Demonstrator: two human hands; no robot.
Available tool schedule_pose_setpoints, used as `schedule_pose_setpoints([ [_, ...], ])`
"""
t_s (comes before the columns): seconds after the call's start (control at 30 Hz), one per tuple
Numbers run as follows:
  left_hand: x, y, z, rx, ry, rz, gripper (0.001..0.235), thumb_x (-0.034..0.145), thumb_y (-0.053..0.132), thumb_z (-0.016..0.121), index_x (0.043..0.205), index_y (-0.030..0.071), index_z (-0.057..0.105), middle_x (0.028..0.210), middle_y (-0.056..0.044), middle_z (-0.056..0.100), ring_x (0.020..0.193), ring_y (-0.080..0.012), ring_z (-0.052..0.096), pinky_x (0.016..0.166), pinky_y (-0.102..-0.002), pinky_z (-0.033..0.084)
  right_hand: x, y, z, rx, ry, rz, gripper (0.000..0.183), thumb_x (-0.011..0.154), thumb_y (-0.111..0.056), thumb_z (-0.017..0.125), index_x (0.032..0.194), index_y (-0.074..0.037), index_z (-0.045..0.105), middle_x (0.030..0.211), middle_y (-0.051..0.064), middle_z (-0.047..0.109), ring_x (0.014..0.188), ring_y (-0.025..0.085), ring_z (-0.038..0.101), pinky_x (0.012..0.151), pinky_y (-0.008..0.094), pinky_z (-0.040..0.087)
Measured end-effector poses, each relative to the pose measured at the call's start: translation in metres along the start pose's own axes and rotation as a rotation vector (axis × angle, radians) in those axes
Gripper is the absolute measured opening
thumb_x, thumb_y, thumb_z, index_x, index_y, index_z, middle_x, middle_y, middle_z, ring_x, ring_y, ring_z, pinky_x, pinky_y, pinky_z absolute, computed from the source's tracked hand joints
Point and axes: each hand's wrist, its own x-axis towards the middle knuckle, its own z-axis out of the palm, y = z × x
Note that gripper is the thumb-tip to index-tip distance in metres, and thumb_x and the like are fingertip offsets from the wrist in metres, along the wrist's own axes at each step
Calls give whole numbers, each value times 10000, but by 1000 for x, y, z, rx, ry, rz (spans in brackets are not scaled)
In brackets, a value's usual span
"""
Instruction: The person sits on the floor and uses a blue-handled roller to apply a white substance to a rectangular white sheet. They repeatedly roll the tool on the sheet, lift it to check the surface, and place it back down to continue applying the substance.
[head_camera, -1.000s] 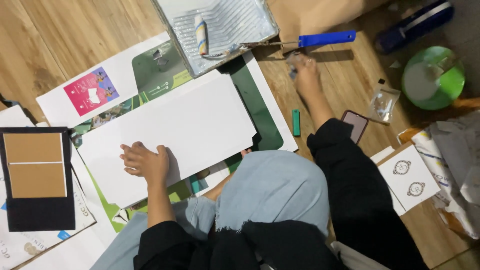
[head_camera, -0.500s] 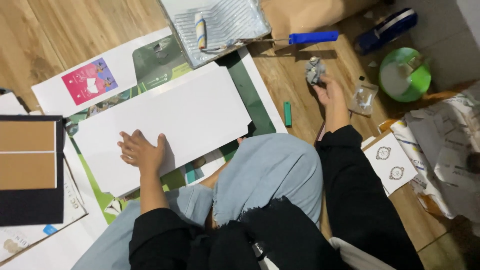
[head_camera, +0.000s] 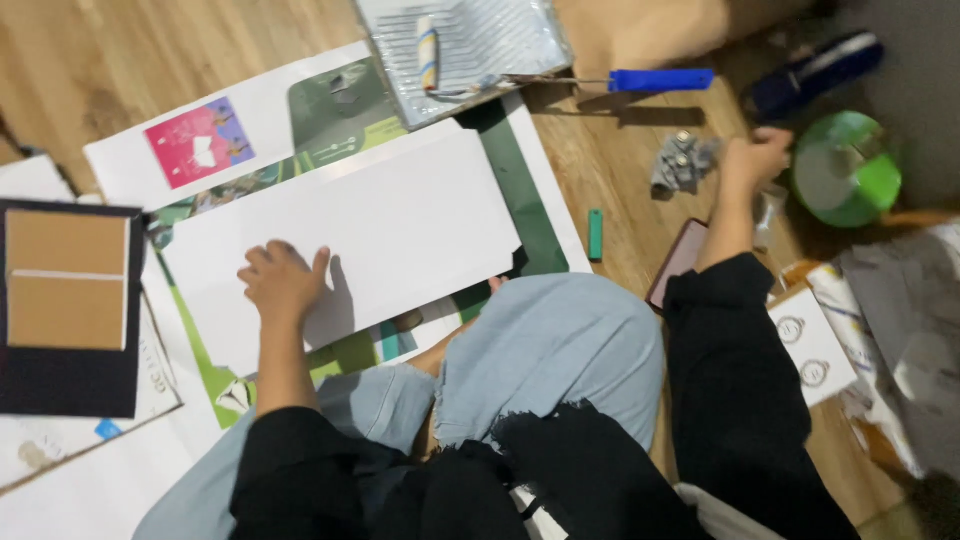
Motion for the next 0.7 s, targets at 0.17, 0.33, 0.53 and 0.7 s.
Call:
schedule_pose_setpoints([
  [0.17,23,-16,-81,-147,-285,-16,608,922,474,429,1333,28,392,1324,-218,469,1170,-395,475,934,-497,376,-57,-94,36,748,-640,398,412,778,-478,660,715,-86,546,543,10,484,422,164,579,384,262,488],
  [0.33,17,-88,-109,-78,-55,115,563,917,378,496,1315,-14,433,1315,-215,484,1182,-405,455,938,-500,350,-51,-118,68,979,-637,743,863,716,-307,743,1389,-23,283,1351,208,428,1221,404,487,980,483,471],
  [0.53,7,-173,-75,-120,-267,-68,744,849,333,541,1418,-5,202,1482,-168,250,1334,-342,281,1064,-439,244,-52,-153,64,1238,-592,824,815,626,-227,787,1306,-35,381,1359,184,429,1243,386,436,990,621,383],
  [0.7,9,-179,-49,14,-426,39,1155,704,401,726,1459,78,-87,1547,-103,-127,1422,-313,-102,1149,-444,47,-81,-212,1,1654,-398,644,214,548,117,561,615,-31,422,587,143,458,540,308,498,547,367,454],
])
